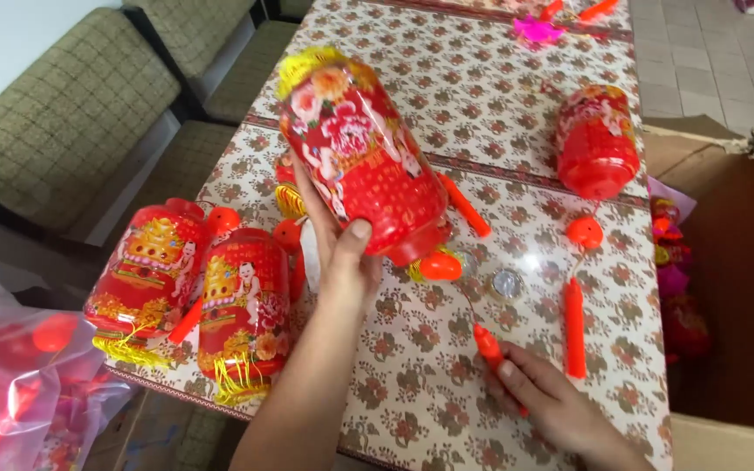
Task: Assembling decorative lanterns by attaching light-up handles, testing the electronic components, and wiping them clean.
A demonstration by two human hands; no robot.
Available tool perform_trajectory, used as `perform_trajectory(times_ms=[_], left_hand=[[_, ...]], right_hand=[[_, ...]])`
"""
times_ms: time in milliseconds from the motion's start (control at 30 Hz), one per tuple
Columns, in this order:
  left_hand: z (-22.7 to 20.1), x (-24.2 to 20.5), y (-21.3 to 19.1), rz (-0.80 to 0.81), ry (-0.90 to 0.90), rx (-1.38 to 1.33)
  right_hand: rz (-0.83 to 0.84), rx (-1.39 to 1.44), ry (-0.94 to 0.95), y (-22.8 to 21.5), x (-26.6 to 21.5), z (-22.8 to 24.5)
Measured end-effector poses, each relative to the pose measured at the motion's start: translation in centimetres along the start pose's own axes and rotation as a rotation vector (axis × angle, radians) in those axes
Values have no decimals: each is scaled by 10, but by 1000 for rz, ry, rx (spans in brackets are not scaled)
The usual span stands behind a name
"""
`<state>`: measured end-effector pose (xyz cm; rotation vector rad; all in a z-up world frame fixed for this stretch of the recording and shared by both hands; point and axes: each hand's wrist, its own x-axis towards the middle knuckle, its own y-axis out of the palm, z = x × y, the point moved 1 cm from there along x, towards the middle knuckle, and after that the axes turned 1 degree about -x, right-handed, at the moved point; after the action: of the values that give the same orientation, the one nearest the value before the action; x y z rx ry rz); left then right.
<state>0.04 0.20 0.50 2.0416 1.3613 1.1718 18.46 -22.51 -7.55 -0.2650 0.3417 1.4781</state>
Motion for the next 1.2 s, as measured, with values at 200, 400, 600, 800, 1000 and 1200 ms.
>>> perform_trajectory(times_ms=[200, 400, 600, 800, 1000, 1200], left_hand=[[30, -2, -20, -36, -8, -237], [27, -3, -23, 24, -47, -320], [24, -5, -24, -6, -34, -362], [26, -3, -27, -1, -29, -371], [26, -6, -28, -34, -64, -371], [22, -5, -27, -32, -92, -414]], right_hand=[[-83, -136, -8, -17, 5, -11], [-175, -96, 38, -18, 3, -14], [-134, -101, -26, -19, 5, -18], [-130, 19, -84, -21, 9, -26], [-123, 119, -64, -19, 7, -28], [-41, 2, -155, -11, 3, -11]])
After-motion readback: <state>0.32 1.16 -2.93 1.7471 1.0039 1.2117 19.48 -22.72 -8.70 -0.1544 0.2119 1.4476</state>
